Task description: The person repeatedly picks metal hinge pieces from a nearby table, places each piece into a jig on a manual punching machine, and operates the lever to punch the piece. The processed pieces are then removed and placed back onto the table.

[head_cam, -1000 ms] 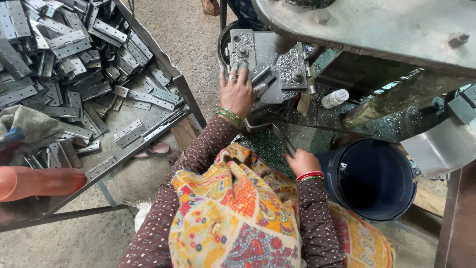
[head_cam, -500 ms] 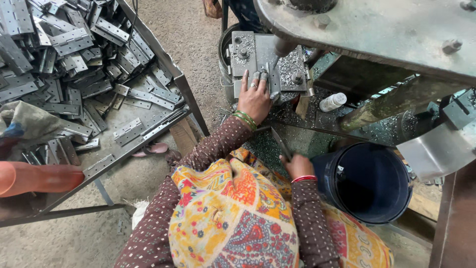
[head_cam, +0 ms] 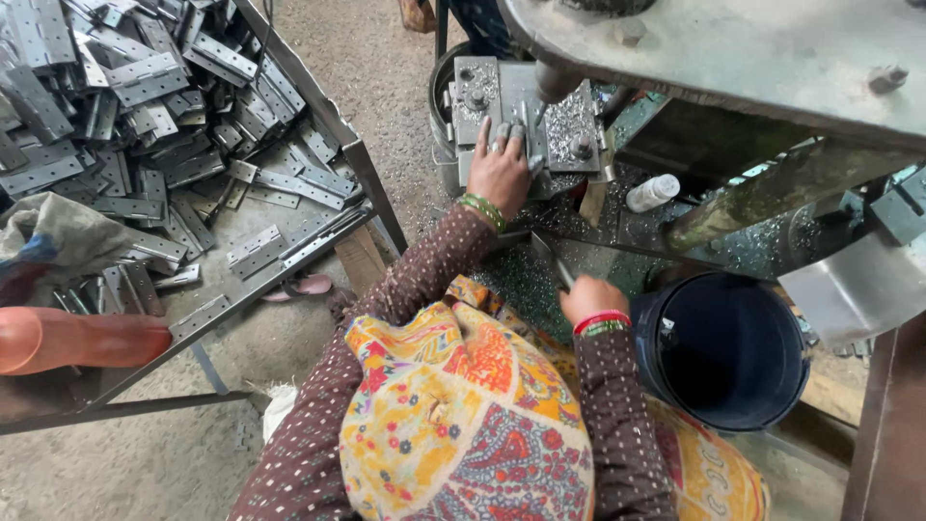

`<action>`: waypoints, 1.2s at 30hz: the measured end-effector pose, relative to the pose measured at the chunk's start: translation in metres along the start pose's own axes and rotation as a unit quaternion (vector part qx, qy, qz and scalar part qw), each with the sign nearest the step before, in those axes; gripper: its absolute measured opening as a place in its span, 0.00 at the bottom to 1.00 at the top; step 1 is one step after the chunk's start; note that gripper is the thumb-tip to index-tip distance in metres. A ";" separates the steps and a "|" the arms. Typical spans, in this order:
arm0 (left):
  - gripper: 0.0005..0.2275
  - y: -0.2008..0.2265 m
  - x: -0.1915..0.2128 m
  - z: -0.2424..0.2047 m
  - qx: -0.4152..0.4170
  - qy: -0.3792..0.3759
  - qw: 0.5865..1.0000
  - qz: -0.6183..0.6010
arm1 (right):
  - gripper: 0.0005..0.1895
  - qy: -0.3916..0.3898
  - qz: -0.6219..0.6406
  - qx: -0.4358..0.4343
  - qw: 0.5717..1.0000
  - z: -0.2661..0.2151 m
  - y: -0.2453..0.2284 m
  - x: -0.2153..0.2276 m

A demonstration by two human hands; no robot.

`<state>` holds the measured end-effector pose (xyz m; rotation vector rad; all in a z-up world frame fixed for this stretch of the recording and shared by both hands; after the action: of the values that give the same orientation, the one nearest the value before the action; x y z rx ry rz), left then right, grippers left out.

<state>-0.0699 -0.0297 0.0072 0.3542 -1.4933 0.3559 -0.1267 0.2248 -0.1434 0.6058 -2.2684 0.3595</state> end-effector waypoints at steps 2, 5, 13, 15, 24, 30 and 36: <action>0.13 -0.002 0.001 0.007 0.005 0.013 1.000 0.000 | 0.24 0.046 -0.012 0.035 0.998 -0.003 -0.007 0.006; 0.14 -0.003 -0.003 0.011 0.010 -0.010 1.000 0.004 | 0.26 0.091 0.113 0.115 0.983 -0.010 -0.014 -0.021; 0.15 0.006 0.012 -0.024 -0.022 0.036 0.999 -0.016 | 0.27 0.126 0.088 0.094 0.984 0.011 -0.004 -0.045; 0.15 0.005 0.018 -0.020 -0.021 0.050 0.999 0.004 | 0.27 0.074 0.086 0.073 0.991 0.012 -0.001 -0.033; 0.11 -0.015 0.001 0.012 -0.004 -0.019 1.000 -0.024 | 0.27 0.102 0.085 0.063 0.989 0.001 -0.001 -0.026; 0.12 -0.006 0.004 -0.006 -0.021 0.038 0.999 -0.030 | 0.26 0.169 0.094 0.104 0.976 -0.001 -0.007 -0.050; 0.14 -0.015 0.007 0.010 -0.007 0.034 0.999 -0.002 | 0.26 0.047 0.085 0.041 0.994 -0.004 0.000 -0.009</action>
<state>-0.0722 -0.0474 0.0143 0.3305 -1.4278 0.3498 -0.1190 0.2297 -0.1473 0.4294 -2.2286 0.5551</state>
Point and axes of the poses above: each hand's wrist, its own z-axis towards the middle knuckle, its own x-axis out of the back of the hand, y = z × x, the point moved 8 cm from there along z, towards the middle knuckle, and after that the axes turned 11 degrees about -y, right-handed, at the moved point
